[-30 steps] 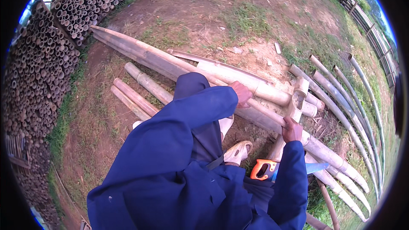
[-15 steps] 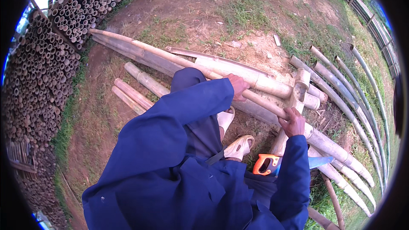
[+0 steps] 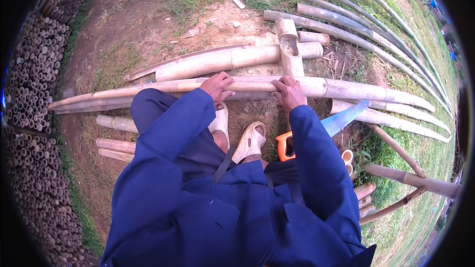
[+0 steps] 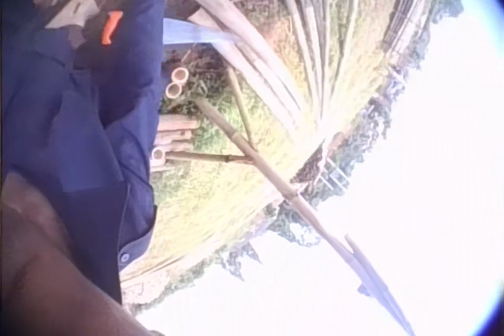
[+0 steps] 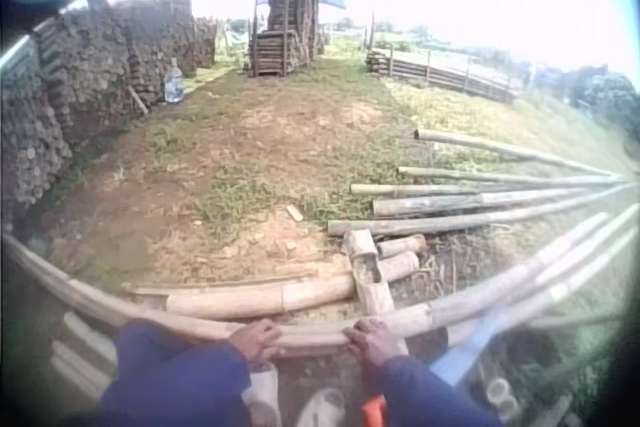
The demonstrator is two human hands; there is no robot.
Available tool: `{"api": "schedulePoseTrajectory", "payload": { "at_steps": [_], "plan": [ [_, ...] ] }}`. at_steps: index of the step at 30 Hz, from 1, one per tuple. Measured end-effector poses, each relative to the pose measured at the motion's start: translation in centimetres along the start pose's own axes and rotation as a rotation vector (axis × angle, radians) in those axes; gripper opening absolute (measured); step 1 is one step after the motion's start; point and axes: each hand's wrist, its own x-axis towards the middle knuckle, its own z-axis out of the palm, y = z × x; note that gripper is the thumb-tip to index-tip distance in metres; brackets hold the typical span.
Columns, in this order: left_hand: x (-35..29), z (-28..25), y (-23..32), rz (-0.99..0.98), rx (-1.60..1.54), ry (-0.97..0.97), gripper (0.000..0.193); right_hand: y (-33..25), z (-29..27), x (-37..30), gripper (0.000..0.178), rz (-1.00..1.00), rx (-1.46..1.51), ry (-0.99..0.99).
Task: The person sits on the ground and uses a hand saw to cut bamboo poles into shorter sections. They position each pole on a makeshift support, saw through it, and set the cut pieces aside. The process repeats with multiple bamboo poles.
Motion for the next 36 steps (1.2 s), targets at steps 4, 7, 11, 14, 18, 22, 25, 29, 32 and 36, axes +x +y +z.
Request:
{"api": "schedulePoseTrajectory", "payload": {
  "at_steps": [4,7,11,14,18,22,25,29,32,36],
  "plan": [
    [1.0,-0.3,1.4,-0.087,0.005,-0.092,0.049,-0.7,-1.9,-2.5,0.031,0.069,0.011,0.298],
    [0.9,-0.7,1.5,-0.093,0.051,-0.102,0.049,-3.0,-2.2,-8.3,0.017,0.195,0.062,0.375],
    [1.6,-0.3,1.1,-0.047,0.084,-0.076,0.051,-3.7,1.2,-17.4,0.034,0.41,-0.015,0.024],
    [1.6,-0.5,1.0,-0.088,0.101,-0.087,0.05,-4.3,3.9,-20.4,0.042,0.511,-0.102,-0.156],
    [2.0,-1.7,1.0,-0.119,0.08,-0.127,0.047,-3.9,5.4,-19.7,0.043,0.548,-0.091,-0.255],
    [2.8,-1.7,1.5,-0.109,0.066,-0.136,0.047,-3.0,7.4,-19.2,0.037,0.627,-0.122,-0.331],
    [2.9,-1.5,1.4,-0.094,0.065,-0.158,0.053,-3.5,8.9,-18.6,0.037,0.8,-0.072,-0.259],
    [2.7,-0.4,0.8,-0.098,0.133,-0.169,0.061,-6.6,6.3,-17.2,0.046,0.989,0.203,0.013],
    [2.8,0.2,1.4,-0.103,0.209,-0.194,0.065,-10.0,2.0,-16.9,0.046,0.934,0.396,0.523],
    [2.5,0.9,0.6,-0.026,0.276,-0.158,0.068,-11.5,-0.8,-18.1,0.042,0.904,0.437,0.998]
  ]
}}
